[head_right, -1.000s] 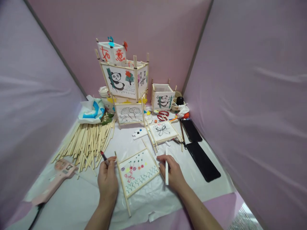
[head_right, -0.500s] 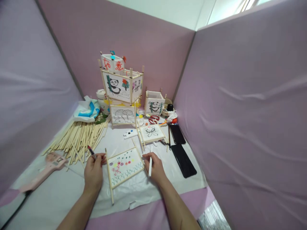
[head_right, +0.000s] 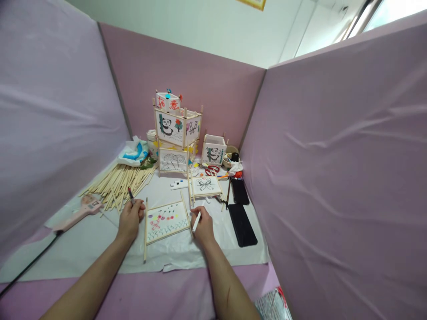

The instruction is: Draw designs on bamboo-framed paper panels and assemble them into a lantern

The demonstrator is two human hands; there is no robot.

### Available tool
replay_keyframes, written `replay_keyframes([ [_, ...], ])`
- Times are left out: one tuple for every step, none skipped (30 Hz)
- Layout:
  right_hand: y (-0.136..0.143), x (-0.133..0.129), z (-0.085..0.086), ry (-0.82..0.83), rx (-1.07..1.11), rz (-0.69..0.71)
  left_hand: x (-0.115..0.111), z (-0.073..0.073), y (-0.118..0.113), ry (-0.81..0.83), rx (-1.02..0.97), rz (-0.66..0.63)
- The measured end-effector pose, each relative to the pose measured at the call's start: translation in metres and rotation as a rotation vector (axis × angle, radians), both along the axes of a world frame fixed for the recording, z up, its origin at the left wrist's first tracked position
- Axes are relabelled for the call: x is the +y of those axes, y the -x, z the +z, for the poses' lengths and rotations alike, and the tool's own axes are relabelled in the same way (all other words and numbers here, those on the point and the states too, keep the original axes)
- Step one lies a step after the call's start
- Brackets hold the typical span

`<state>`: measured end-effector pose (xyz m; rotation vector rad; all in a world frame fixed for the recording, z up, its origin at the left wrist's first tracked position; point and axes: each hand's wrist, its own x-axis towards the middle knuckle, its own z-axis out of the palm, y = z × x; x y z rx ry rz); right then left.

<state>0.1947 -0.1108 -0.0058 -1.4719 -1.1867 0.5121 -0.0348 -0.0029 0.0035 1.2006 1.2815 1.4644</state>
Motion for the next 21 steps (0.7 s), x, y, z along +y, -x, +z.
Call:
replay_keyframes([
  [0.0, 0.0, 0.0, -0.002, 0.001, 0.002, 0.001, -0.001, 0.0, 0.004, -0.018, -0.016],
  [0.0, 0.0, -0.001, -0.003, 0.002, 0.005, 0.001, -0.002, 0.0, 0.008, -0.037, -0.031],
  [-0.001, 0.0, -0.002, 0.0, 0.003, 0.009, 0.001, -0.003, 0.0, 0.01, -0.052, -0.041],
  [-0.001, 0.0, -0.002, 0.005, 0.006, 0.012, 0.002, -0.005, 0.0, 0.011, -0.062, -0.046],
  [-0.001, 0.0, -0.003, 0.011, 0.009, 0.015, 0.002, -0.006, 0.0, 0.012, -0.069, -0.047],
  [-0.001, 0.0, -0.004, 0.016, 0.012, 0.018, 0.002, -0.008, 0.001, 0.011, -0.072, -0.046],
  [-0.001, 0.0, -0.005, 0.019, 0.013, 0.019, 0.002, -0.009, 0.001, 0.011, -0.071, -0.043],
  [-0.001, -0.001, -0.005, 0.022, 0.012, 0.019, 0.002, -0.011, 0.001, 0.011, -0.068, -0.04],
  [-0.001, -0.001, -0.005, 0.025, 0.006, 0.017, 0.002, -0.012, 0.002, 0.011, -0.063, -0.038],
  [-0.001, -0.001, -0.006, 0.03, -0.005, 0.014, 0.002, -0.013, 0.002, 0.011, -0.057, -0.037],
  [-0.001, -0.002, -0.006, 0.038, -0.017, 0.009, 0.002, -0.013, 0.003, 0.012, -0.05, -0.036],
  [-0.001, -0.002, -0.006, 0.045, -0.027, 0.004, 0.002, -0.013, 0.003, 0.014, -0.043, -0.038],
  [0.0, -0.002, -0.007, 0.052, -0.031, 0.0, 0.002, -0.013, 0.004, 0.017, -0.035, -0.04],
  [0.0, -0.002, -0.007, 0.057, -0.031, -0.003, 0.001, -0.013, 0.004, 0.021, -0.027, -0.043],
  [0.0, -0.002, -0.008, 0.061, -0.029, -0.007, 0.001, -0.013, 0.004, 0.025, -0.019, -0.047],
  [0.001, -0.002, -0.008, 0.064, -0.029, -0.007, 0.001, -0.012, 0.004, 0.029, -0.009, -0.049],
  [0.001, -0.001, -0.008, 0.065, -0.033, -0.008, 0.001, -0.012, 0.004, 0.032, 0.002, -0.05],
  [0.001, -0.001, -0.009, 0.066, -0.042, -0.008, 0.001, -0.011, 0.004, 0.034, 0.014, -0.049],
  [0.001, -0.001, -0.009, 0.066, -0.055, -0.007, 0.001, -0.011, 0.004, 0.036, 0.027, -0.048],
  [0.001, -0.001, -0.009, 0.065, -0.068, -0.008, 0.001, -0.011, 0.004, 0.038, 0.04, -0.046],
  [0.002, -0.001, -0.008, 0.065, -0.08, -0.008, 0.001, -0.011, 0.004, 0.038, 0.054, -0.045],
])
